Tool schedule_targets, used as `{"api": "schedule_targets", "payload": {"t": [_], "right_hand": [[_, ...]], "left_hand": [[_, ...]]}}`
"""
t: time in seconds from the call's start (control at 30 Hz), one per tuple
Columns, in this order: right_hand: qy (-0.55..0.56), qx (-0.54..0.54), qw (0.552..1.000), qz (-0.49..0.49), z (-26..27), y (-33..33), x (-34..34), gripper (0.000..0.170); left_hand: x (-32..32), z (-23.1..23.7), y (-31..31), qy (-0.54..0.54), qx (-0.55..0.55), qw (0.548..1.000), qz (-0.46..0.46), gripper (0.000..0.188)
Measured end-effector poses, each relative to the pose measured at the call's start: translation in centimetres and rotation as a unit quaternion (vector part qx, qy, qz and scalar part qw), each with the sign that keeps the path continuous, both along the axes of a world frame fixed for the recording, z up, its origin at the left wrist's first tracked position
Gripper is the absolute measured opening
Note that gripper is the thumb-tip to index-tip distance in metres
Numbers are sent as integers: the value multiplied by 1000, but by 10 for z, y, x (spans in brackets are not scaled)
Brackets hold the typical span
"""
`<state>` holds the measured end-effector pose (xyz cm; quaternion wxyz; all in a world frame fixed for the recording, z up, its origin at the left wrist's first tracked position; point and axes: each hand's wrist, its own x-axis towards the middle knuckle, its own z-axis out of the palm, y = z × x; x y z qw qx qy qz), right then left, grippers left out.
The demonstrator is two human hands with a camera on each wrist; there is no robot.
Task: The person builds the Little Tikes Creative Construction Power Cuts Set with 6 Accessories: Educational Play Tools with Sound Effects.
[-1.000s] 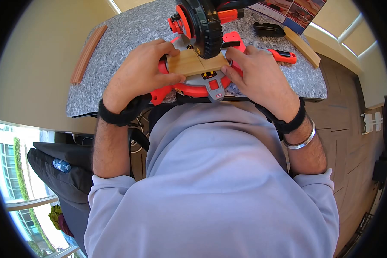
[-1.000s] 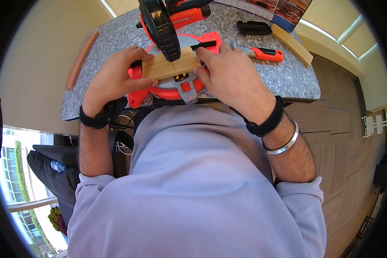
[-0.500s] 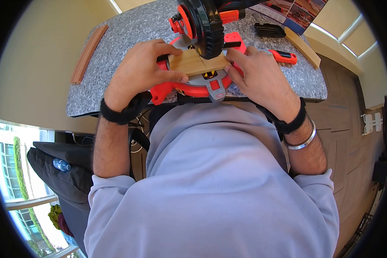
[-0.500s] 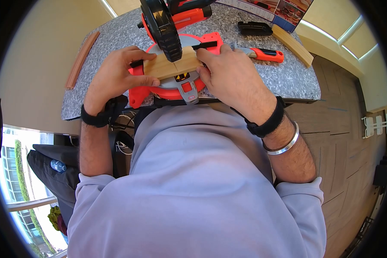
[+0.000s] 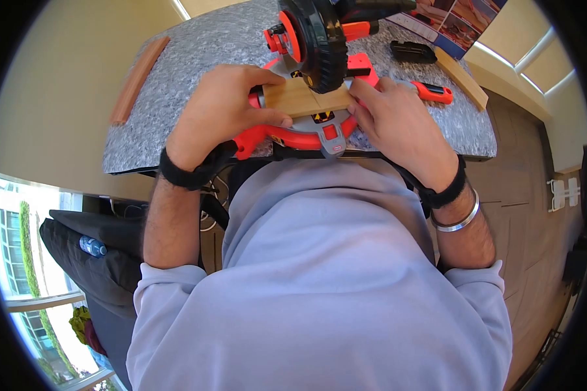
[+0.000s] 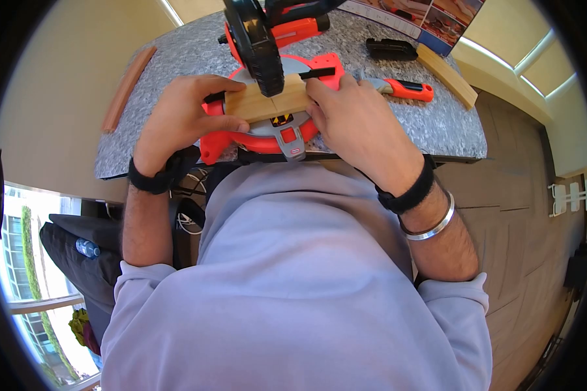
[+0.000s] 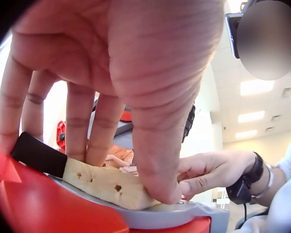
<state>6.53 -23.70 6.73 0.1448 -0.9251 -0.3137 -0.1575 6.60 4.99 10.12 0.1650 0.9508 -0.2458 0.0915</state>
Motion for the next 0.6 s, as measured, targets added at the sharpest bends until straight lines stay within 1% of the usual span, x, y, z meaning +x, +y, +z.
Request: {"api": "schedule_targets", "payload": {"t": [0.03, 0.1, 0.17, 0.2, 0.23, 0.27, 0.3, 0.33, 0.37, 0.4, 0.43, 0.47, 0.53, 0.57, 0.6], "right_hand": [[-4, -2, 1000, 5, 4, -2, 0, 23], [111, 75, 991, 9, 20, -8, 1, 30], [-22, 100, 995, -20, 41, -11, 2, 38], [-80, 126, 988, -50, 55, -8, 0, 49], [-27, 211, 975, -66, 74, -4, -2, 57], [-45, 238, 970, -34, 81, -7, 2, 62], [-69, 238, 969, -1, 87, -3, 5, 62], [-95, 239, 966, 30, 94, 2, 7, 62], [-101, 231, 966, 47, 97, 9, 11, 62], [-111, 270, 955, 51, 97, 15, 17, 62], [-119, 308, 942, 57, 97, 21, 22, 62], [-125, 300, 943, 74, 99, 22, 27, 62], [-125, 257, 958, 29, 101, 21, 31, 62], [-109, 217, 969, 42, 105, 26, 27, 64], [-46, 163, 985, 23, 107, 30, 18, 61]], "left_hand": [[0, 1, 0, 13, -3, 1000, 11, 58], [-1, 2, -1, 5, -16, 1000, 9, 58], [-1, -1, 2, -6, -36, 999, -7, 60], [-1, -2, 3, -11, -47, 999, 10, 60], [0, -4, 4, -20, -38, 999, 4, 58], [-1, -6, 4, -29, -31, 999, -1, 57], [-2, -5, 4, -14, -37, 999, 6, 58], [-4, -5, 5, -22, -48, 998, 23, 58], [-4, -4, 6, -4, -44, 999, 25, 59], [-2, -3, 7, 11, -40, 999, 26, 59], [1, -8, 7, 0, -24, 999, 36, 61], [1, -4, 6, -12, -34, 998, 50, 61], [-4, -2, 5, 27, -13, 999, 41, 59], [-4, -5, 5, 23, -19, 999, 42, 60], [-5, -4, 6, 17, -29, 998, 53, 60]]}}
